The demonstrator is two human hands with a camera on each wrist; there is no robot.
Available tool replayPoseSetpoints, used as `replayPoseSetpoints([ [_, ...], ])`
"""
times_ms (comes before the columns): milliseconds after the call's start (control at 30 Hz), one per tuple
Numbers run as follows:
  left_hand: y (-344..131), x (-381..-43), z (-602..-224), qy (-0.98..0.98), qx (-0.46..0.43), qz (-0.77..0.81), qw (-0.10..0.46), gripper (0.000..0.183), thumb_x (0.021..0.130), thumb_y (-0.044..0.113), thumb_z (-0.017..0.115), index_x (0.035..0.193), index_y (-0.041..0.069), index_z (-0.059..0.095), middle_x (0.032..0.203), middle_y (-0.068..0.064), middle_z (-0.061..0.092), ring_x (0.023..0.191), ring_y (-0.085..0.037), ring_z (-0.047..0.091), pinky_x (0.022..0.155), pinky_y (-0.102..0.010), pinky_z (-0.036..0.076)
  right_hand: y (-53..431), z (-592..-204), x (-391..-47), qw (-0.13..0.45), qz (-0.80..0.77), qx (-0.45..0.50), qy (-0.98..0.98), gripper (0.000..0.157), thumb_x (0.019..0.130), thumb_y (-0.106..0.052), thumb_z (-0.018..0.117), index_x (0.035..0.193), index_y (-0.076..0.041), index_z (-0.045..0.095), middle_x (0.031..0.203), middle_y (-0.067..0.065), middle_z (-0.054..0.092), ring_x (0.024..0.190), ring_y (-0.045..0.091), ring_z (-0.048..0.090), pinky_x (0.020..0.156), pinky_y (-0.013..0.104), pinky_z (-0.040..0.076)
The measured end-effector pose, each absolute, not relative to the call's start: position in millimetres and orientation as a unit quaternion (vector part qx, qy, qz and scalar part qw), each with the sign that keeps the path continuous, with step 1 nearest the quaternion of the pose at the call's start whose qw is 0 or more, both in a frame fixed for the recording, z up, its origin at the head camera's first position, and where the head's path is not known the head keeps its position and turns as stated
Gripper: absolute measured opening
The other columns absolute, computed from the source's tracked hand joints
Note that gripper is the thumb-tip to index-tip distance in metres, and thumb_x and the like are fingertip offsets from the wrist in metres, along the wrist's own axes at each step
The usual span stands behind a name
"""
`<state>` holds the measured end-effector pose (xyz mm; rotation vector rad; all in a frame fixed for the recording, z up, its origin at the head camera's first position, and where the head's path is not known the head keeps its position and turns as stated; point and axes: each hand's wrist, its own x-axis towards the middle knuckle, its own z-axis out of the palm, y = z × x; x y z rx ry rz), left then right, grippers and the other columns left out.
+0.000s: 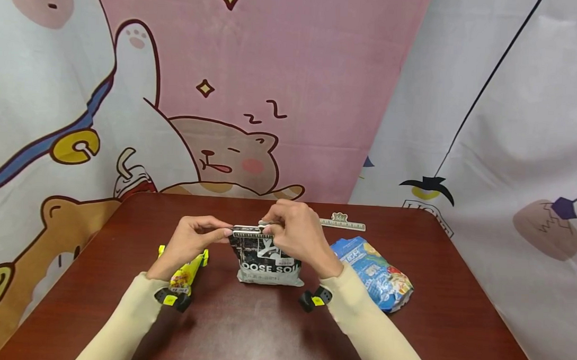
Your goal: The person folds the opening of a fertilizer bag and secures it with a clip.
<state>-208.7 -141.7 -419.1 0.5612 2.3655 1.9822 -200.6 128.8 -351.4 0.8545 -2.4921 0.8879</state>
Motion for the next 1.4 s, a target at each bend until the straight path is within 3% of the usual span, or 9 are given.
replayPoseSetpoints([
  [400, -140.8, -207.2, -418.9, 0.767, 0.176, 0.618, -0.001, 0.015, 0.091, 0.028, 0.079, 0.104, 0.02, 0.082, 0.106, -0.005, 0.078, 0.093, -0.04, 0.076, 0.081, -0.033, 0.062, 137.4, -348.2, -202.4, 0.125, 0.308, 0.319, -0.887, 0.015, 0.084, -0.018, 0.086, 0.097, -0.021, 0.078, 0.084, -0.01, 0.067, 0.066, 0.005, 0.056, 0.062, 0.026, 0.048],
  [667, -140.7, -205.8, -419.8, 0.775, 0.168, 0.609, -0.005, 0.015, 0.093, 0.031, 0.078, 0.104, 0.022, 0.081, 0.109, -0.003, 0.078, 0.091, -0.033, 0.078, 0.085, -0.034, 0.061, 156.1, -343.2, -210.0, 0.043, 0.344, 0.313, -0.884, 0.028, 0.09, -0.034, 0.08, 0.117, -0.027, 0.074, 0.105, -0.011, 0.076, 0.096, 0.008, 0.069, 0.082, 0.036, 0.058],
  [833, -140.5, -206.0, -419.9, 0.777, 0.167, 0.607, -0.007, 0.016, 0.093, 0.031, 0.078, 0.104, 0.022, 0.081, 0.109, -0.003, 0.077, 0.092, -0.035, 0.077, 0.086, -0.037, 0.06, 172.9, -347.0, -216.8, -0.018, 0.405, 0.275, -0.872, 0.034, 0.095, -0.042, 0.073, 0.127, -0.032, 0.068, 0.117, -0.004, 0.075, 0.114, 0.013, 0.069, 0.097, 0.046, 0.055],
  [1000, -140.0, -205.7, -420.5, 0.781, 0.16, 0.604, -0.006, 0.016, 0.093, 0.033, 0.077, 0.104, 0.023, 0.081, 0.11, -0.001, 0.077, 0.09, -0.028, 0.078, 0.087, -0.039, 0.06, 184.8, -356.7, -222.2, -0.057, 0.454, 0.263, -0.849, 0.032, 0.101, -0.036, 0.065, 0.132, -0.028, 0.066, 0.129, 0.0, 0.072, 0.123, 0.02, 0.066, 0.101, 0.049, 0.053],
  [1233, -138.2, -205.9, -420.5, 0.779, 0.154, 0.608, -0.008, 0.014, 0.093, 0.032, 0.077, 0.103, 0.023, 0.081, 0.11, 0.0, 0.077, 0.098, -0.043, 0.073, 0.089, -0.045, 0.058, 200.1, -373.0, -222.2, -0.073, 0.521, 0.276, -0.804, 0.034, 0.105, -0.023, 0.059, 0.139, -0.025, 0.062, 0.135, 0.004, 0.069, 0.129, 0.029, 0.064, 0.108, 0.055, 0.046],
  [1400, -137.7, -205.2, -420.2, 0.78, 0.143, 0.609, -0.001, 0.016, 0.093, 0.035, 0.077, 0.104, 0.023, 0.081, 0.112, 0.001, 0.077, 0.096, -0.035, 0.075, 0.091, -0.043, 0.057, 210.0, -389.0, -218.9, -0.082, 0.547, 0.271, -0.788, 0.035, 0.108, -0.021, 0.052, 0.142, -0.024, 0.059, 0.138, 0.003, 0.067, 0.135, 0.021, 0.059, 0.113, 0.057, 0.039],
])
